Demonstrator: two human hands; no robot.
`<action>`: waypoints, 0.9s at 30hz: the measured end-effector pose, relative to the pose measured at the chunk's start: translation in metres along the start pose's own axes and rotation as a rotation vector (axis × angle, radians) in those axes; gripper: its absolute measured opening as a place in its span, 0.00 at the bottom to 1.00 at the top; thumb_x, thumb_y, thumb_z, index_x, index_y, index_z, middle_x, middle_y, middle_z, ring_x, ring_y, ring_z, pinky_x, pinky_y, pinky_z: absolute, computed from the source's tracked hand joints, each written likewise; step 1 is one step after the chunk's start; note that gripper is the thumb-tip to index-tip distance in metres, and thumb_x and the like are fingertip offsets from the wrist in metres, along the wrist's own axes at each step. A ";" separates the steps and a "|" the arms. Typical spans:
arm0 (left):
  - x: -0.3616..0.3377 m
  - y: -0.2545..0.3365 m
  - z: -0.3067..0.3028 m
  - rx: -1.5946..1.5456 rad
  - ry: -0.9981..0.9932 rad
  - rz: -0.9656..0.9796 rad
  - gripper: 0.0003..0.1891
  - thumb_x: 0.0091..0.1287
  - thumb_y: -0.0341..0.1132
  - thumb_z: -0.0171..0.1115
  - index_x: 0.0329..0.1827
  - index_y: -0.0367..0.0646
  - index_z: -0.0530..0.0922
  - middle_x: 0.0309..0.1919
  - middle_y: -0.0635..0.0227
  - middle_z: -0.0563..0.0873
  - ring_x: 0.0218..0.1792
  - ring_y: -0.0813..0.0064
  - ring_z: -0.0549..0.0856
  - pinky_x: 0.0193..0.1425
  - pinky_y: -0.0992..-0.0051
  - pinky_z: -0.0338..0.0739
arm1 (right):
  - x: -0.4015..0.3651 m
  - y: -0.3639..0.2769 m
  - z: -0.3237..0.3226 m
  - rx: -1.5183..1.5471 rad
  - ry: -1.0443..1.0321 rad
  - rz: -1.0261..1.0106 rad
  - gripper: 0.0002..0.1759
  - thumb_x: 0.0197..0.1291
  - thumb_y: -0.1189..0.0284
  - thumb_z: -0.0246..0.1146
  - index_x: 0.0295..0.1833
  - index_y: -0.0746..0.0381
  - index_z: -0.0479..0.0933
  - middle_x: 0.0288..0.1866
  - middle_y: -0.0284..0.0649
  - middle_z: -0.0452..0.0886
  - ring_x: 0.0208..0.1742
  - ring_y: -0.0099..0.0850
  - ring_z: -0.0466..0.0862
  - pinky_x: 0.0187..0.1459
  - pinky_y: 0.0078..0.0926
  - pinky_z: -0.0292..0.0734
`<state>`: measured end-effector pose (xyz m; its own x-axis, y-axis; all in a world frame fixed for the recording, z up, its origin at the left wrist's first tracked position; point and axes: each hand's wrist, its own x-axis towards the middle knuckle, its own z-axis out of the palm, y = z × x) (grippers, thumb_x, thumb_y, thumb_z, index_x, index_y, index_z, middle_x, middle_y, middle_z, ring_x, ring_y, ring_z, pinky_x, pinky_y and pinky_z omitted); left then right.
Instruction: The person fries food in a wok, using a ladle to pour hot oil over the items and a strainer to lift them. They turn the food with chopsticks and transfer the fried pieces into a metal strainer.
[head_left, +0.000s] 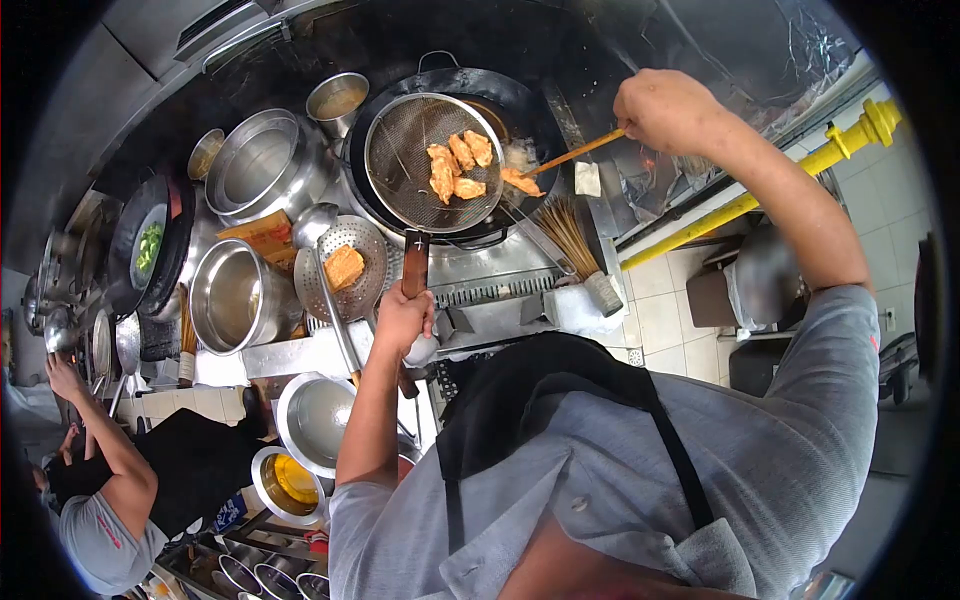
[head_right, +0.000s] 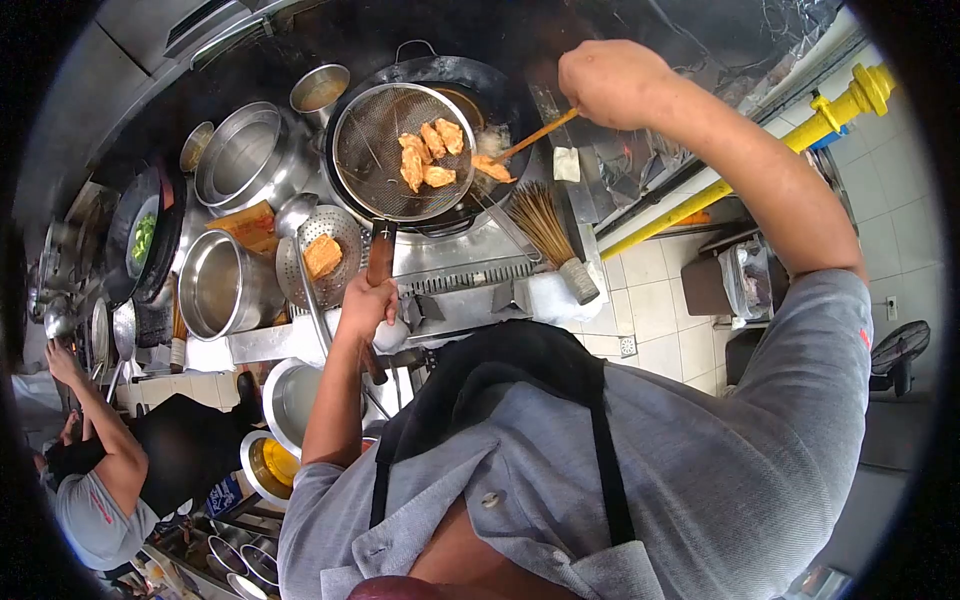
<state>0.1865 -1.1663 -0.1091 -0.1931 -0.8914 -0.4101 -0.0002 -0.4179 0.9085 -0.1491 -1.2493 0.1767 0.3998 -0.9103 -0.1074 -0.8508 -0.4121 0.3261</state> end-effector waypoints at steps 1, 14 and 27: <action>0.002 0.002 0.003 -0.013 0.017 -0.008 0.04 0.64 0.25 0.54 0.34 0.37 0.68 0.16 0.69 0.73 0.11 0.79 0.70 0.11 0.77 0.65 | 0.000 0.000 0.004 0.000 0.001 0.004 0.03 0.45 0.75 0.66 0.28 0.63 0.82 0.28 0.44 0.83 0.37 0.44 0.83 0.39 0.39 0.78; 0.000 0.012 0.010 0.033 -0.052 0.044 0.04 0.65 0.25 0.54 0.35 0.37 0.68 0.16 0.70 0.73 0.12 0.80 0.70 0.12 0.78 0.65 | 0.017 -0.018 0.040 -0.044 -0.088 0.012 0.04 0.44 0.77 0.62 0.28 0.62 0.81 0.29 0.48 0.83 0.37 0.47 0.84 0.38 0.41 0.79; -0.007 0.007 0.015 0.004 -0.018 0.003 0.05 0.64 0.25 0.56 0.37 0.36 0.68 0.18 0.69 0.74 0.12 0.81 0.71 0.12 0.78 0.66 | -0.052 -0.032 0.181 0.311 -0.022 0.206 0.10 0.53 0.76 0.53 0.36 0.63 0.80 0.38 0.50 0.83 0.41 0.47 0.84 0.42 0.43 0.79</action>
<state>0.1735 -1.1601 -0.0983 -0.2107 -0.8895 -0.4055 -0.0032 -0.4142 0.9102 -0.2044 -1.1962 0.0023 0.2050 -0.9746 -0.0902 -0.9769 -0.2094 0.0422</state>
